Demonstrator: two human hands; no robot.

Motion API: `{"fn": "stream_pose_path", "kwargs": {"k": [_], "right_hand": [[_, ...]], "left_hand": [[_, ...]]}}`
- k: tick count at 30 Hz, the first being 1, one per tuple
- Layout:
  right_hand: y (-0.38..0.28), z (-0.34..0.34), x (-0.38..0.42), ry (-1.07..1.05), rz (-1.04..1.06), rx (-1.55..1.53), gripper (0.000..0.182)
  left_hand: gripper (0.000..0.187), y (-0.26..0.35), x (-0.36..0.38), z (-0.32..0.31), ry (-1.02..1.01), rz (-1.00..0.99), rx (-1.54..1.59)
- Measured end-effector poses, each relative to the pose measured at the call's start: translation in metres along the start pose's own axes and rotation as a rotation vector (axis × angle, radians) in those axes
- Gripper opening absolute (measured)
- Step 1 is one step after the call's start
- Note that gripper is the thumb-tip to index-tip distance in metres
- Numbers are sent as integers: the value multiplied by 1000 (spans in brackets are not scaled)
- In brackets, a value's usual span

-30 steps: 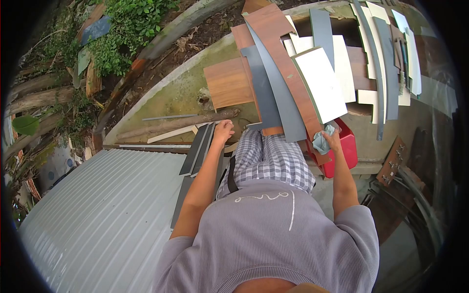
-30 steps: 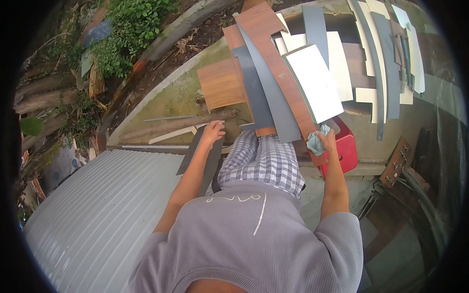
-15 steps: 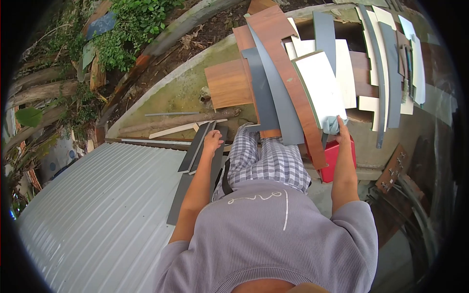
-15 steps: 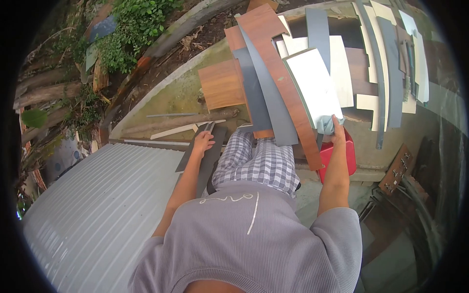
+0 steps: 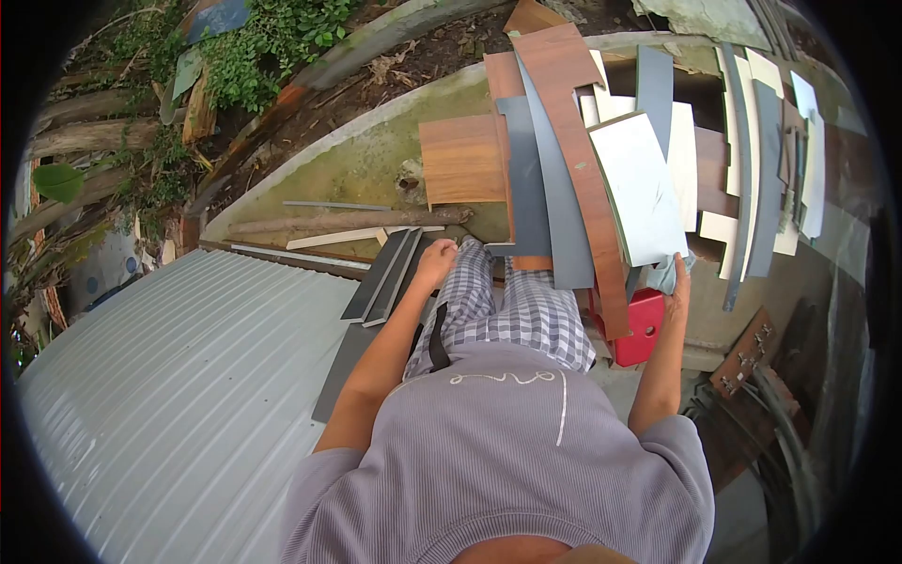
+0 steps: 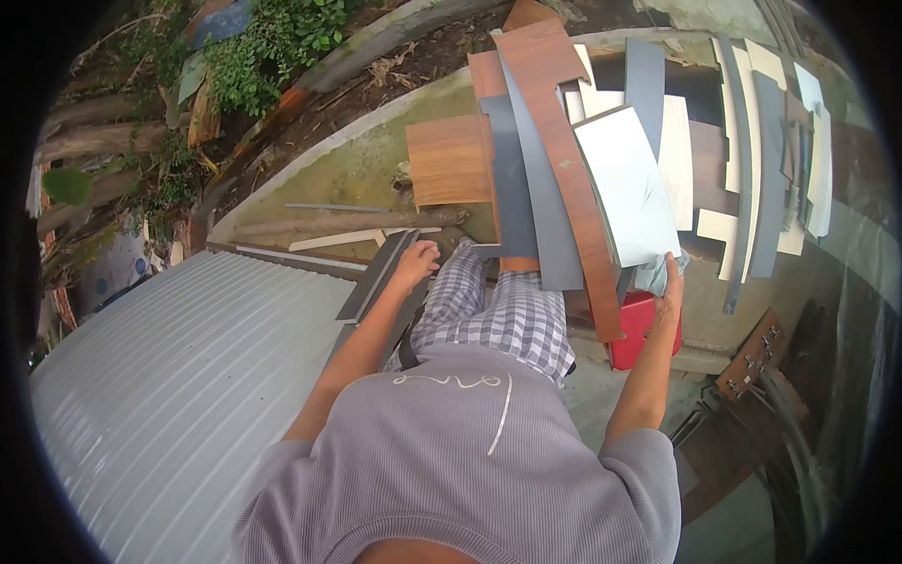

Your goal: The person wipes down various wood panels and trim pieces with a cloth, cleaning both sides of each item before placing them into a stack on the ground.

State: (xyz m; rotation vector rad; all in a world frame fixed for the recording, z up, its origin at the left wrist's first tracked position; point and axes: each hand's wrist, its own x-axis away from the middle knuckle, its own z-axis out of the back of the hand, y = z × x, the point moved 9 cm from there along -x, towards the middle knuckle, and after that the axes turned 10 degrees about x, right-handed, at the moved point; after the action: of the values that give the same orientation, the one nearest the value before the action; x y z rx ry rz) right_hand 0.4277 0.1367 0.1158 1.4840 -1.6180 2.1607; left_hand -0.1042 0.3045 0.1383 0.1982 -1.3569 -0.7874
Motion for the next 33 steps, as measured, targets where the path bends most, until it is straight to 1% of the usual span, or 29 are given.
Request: {"fn": "stream_pose_path", "kwargs": {"k": [2, 3, 5, 7, 9, 11, 12, 14, 15, 17, 18, 19, 21, 22, 23, 24, 25, 26, 27, 28, 29, 30, 31, 33], "right_hand": [[2, 1, 0, -3, 7, 12, 43], [5, 0, 0, -20, 3, 22, 42], [0, -5, 3, 8, 35, -4, 41], [-7, -5, 6, 53, 65, -29, 41], [-19, -6, 10, 42, 64, -15, 40], [-33, -12, 17, 28, 60, -7, 39], [-38, -16, 23, 11, 26, 8, 38], [-39, -21, 34, -4, -3, 30, 37], [-40, -25, 40, -15, 13, 88, 37], [-40, -32, 53, -32, 31, 158, 37], [-42, -43, 67, -15, 31, 111, 36], [-42, -54, 78, 1, 30, 64, 35], [-34, -67, 94, 17, 27, 35, 37], [-25, -73, 100, 7, -11, -49, 37], [-16, -79, 107, -2, -50, -133, 38], [-14, -87, 116, -3, -47, -128, 38], [0, -98, 127, -9, -163, -208, 36], [14, -111, 139, -15, -279, -289, 34], [24, -126, 149, -36, -351, -333, 31], [32, -138, 157, -45, -380, -332, 35], [40, -156, 162, -111, -405, -428, 33], [52, -167, 165, -154, -435, -453, 32], [61, -179, 170, -198, -466, -480, 31], [76, -196, 175, -161, -504, -499, 30]], "left_hand": [[33, 21, -9, -25, -124, -70, -57], [33, 29, -12, -34, -137, -78, -57], [33, 52, -13, -58, -237, -168, -146], [34, 67, -11, -72, -268, -213, -148], [35, 76, -6, -79, -290, -252, -142], [37, 79, -1, -83, -355, -212, -50], [37, 82, 3, -83, -356, -214, -45], [40, 76, 17, -91, -441, -63, 56], [40, 78, 21, -94, -444, -65, 64], [48, 72, 37, -115, -592, 49, 87], [51, 77, 47, -123, -649, 54, 101], [51, 79, 52, -128, -647, 51, 112], [58, 79, 69, -150, -784, 95, 145], [58, 80, 72, -156, -784, 91, 152], [64, 78, 79, -165, -831, 110, 179], [69, 77, 86, -173, -879, 130, 203], [69, 81, 92, -175, -882, 128, 208], [74, 85, 97, -178, -878, 152, 253], [78, 89, 101, -181, -873, 176, 296], [78, 90, 101, -185, -876, 174, 300], [79, 94, 98, -190, -864, 174, 369], [80, 98, 94, -193, -850, 174, 437], [80, 99, 90, -196, -850, 174, 438], [76, 102, 77, -197, -785, 251, 724]]}}
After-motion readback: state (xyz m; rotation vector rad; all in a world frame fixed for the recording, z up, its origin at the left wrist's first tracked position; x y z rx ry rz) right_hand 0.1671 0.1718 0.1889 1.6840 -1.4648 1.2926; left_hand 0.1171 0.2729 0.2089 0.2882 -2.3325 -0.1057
